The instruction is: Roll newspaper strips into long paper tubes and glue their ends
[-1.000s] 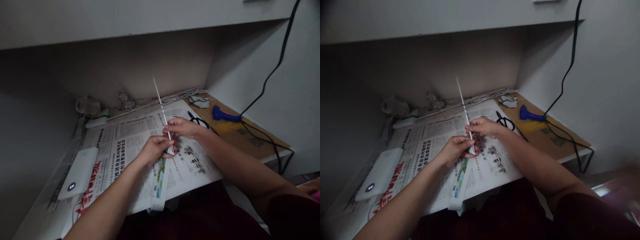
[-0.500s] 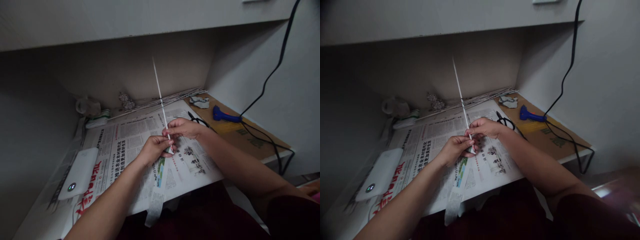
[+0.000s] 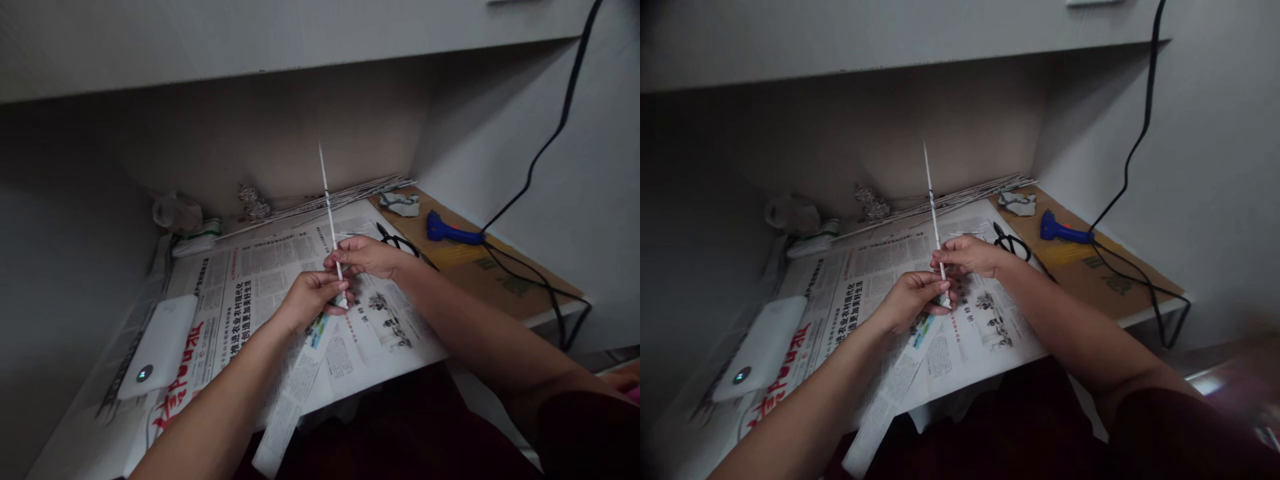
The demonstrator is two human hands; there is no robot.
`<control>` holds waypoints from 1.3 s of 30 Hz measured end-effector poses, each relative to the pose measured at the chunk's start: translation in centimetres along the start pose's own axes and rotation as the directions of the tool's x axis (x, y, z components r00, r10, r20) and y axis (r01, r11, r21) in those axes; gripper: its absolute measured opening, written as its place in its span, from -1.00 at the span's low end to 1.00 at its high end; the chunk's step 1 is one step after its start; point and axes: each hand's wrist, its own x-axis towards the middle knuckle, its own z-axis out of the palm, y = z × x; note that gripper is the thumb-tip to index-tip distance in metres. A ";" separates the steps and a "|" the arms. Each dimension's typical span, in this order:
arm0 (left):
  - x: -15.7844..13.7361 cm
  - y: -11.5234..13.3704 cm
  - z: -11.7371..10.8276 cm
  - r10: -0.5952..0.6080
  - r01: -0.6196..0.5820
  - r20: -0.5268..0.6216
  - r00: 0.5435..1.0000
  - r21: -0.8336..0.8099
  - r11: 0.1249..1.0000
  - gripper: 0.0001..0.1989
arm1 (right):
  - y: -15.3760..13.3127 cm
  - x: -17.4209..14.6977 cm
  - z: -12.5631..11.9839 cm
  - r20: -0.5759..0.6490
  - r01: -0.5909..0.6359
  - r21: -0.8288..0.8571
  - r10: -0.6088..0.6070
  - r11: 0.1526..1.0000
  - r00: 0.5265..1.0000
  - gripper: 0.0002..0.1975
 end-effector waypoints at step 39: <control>0.0 0.3 -0.2 0.012 -0.013 -0.040 0.999 -0.039 0.999 -0.71 | -0.2 0.1 0.3 -0.045 0.061 -0.026 -0.062 0.998 0.997 -0.75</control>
